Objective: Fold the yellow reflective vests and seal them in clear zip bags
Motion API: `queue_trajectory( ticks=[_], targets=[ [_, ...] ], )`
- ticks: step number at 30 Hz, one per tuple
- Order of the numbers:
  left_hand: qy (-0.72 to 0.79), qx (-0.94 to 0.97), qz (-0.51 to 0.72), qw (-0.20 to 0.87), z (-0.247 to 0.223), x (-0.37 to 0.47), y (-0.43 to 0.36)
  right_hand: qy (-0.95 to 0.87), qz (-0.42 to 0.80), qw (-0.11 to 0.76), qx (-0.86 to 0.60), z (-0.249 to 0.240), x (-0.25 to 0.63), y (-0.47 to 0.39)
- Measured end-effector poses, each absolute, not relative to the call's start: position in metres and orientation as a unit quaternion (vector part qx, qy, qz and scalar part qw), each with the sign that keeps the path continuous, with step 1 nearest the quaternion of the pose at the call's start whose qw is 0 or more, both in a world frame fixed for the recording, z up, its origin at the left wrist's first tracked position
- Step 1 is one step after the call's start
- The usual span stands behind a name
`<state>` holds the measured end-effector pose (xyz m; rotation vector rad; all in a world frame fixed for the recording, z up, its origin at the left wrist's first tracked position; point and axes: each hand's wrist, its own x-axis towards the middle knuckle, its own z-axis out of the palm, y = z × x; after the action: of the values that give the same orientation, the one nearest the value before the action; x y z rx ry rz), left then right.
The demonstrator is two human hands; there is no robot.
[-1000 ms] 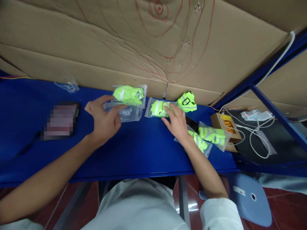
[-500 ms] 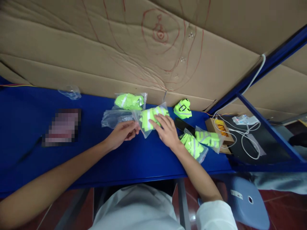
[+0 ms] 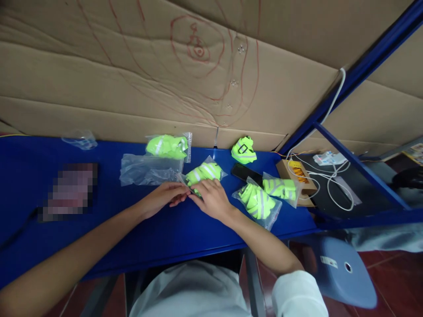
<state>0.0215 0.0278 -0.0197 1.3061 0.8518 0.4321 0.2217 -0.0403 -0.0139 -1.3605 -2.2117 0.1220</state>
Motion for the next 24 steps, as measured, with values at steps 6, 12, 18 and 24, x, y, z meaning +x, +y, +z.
queue_trajectory(
  ticks=[6, 12, 18, 24],
  targets=[
    [0.376, 0.646, 0.198, 0.634, -0.026, 0.024, 0.026, -0.794, 0.084, 0.295, -0.525, -0.017, 0.223, -0.04],
    [0.357, 0.683, 0.23, 0.595, -0.03, 0.025, 0.023, -0.779, 0.07, 0.291, -0.552, -0.011, 0.222, -0.043],
    [0.291, 0.707, 0.267, 0.587, -0.031, 0.025, 0.021, -0.736, 0.222, 0.333, -0.546, 0.0, 0.224, -0.049],
    [0.263, 0.778, 0.192, 0.537, -0.018, 0.02, 0.015, -0.719, 0.056, 0.4, -0.565, 0.01, 0.244, -0.05]
  ],
)
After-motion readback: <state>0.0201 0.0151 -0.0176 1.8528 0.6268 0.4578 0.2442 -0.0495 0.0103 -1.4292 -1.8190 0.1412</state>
